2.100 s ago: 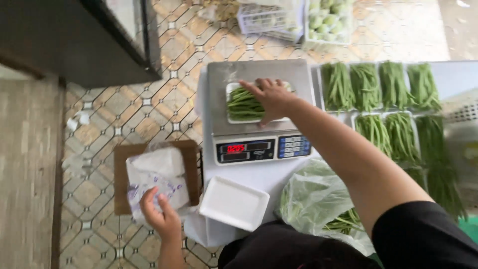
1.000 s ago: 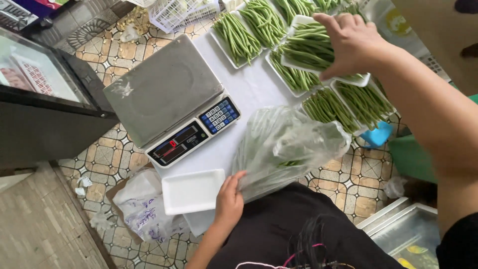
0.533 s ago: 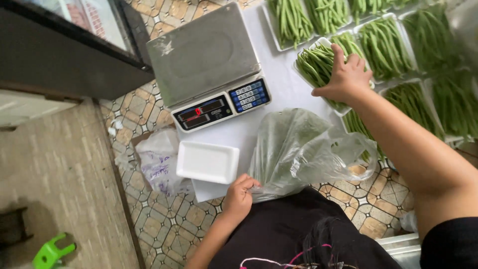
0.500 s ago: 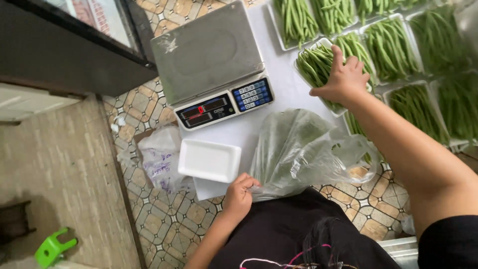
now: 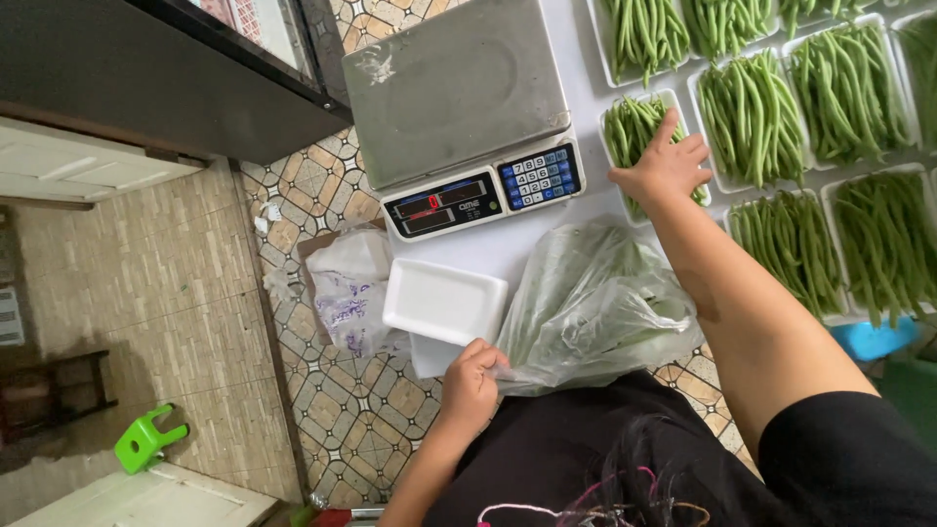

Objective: Sorting, trimming, weighing, and bagging green beans for packaging.

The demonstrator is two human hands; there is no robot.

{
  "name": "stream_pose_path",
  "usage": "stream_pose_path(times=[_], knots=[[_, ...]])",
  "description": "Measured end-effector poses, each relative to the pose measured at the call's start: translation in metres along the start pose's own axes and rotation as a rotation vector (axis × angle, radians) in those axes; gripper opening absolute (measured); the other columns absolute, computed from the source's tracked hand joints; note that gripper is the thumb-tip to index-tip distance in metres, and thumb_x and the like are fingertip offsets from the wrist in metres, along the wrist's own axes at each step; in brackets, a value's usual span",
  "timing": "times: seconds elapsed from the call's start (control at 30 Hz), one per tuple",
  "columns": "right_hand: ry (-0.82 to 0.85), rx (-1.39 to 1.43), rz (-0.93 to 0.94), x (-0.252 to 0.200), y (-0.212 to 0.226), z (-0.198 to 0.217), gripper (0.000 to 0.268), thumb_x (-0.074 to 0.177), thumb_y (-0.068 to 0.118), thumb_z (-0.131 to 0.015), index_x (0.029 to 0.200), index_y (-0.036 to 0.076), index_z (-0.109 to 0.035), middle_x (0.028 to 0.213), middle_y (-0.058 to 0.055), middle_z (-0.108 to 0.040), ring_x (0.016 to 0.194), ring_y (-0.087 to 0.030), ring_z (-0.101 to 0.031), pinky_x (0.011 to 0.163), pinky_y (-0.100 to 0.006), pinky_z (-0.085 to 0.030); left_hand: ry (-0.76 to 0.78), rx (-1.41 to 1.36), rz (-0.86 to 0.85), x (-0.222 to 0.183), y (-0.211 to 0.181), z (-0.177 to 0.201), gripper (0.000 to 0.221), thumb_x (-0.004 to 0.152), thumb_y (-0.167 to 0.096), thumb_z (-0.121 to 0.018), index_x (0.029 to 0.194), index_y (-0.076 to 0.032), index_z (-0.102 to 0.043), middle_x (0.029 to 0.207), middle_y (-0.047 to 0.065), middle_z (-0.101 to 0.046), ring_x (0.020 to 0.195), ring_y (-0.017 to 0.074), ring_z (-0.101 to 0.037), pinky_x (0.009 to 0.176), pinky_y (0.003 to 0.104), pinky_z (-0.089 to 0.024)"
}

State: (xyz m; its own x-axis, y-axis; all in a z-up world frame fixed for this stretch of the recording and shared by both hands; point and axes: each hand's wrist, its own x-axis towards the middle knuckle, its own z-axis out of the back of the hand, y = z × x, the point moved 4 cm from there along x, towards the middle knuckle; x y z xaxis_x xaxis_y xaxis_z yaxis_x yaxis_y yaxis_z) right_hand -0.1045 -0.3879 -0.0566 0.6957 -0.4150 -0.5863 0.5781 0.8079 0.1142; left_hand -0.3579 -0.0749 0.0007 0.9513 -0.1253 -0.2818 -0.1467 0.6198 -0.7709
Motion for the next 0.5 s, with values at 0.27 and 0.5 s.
stream_pose_path(times=[0.27,0.5], knots=[[-0.076,0.03,-0.122,0.016,0.006,-0.022,0.119,0.083,0.067,-0.078,0.162,0.024,0.0,0.151,-0.032,-0.029,0.132,-0.043,-0.033,0.101,-0.057,-0.038,0.029,0.019,-0.014,0.002,-0.001,0.011,0.033,0.074,0.007,-0.04,0.079,-0.009,-0.069,0.083,0.0,-0.062,0.073,0.021,-0.061,0.062,0.031,-0.045],[-0.068,0.059,-0.153,0.02,0.005,-0.011,0.127,0.083,0.065,-0.083,0.162,0.024,0.007,0.155,-0.033,-0.026,0.14,-0.045,-0.029,0.107,-0.058,-0.036,0.039,0.045,-0.01,0.002,0.006,0.015,0.039,0.068,0.009,-0.039,0.08,-0.011,-0.07,0.083,-0.001,-0.062,0.072,0.0193,-0.061,0.059,0.031,-0.043]])
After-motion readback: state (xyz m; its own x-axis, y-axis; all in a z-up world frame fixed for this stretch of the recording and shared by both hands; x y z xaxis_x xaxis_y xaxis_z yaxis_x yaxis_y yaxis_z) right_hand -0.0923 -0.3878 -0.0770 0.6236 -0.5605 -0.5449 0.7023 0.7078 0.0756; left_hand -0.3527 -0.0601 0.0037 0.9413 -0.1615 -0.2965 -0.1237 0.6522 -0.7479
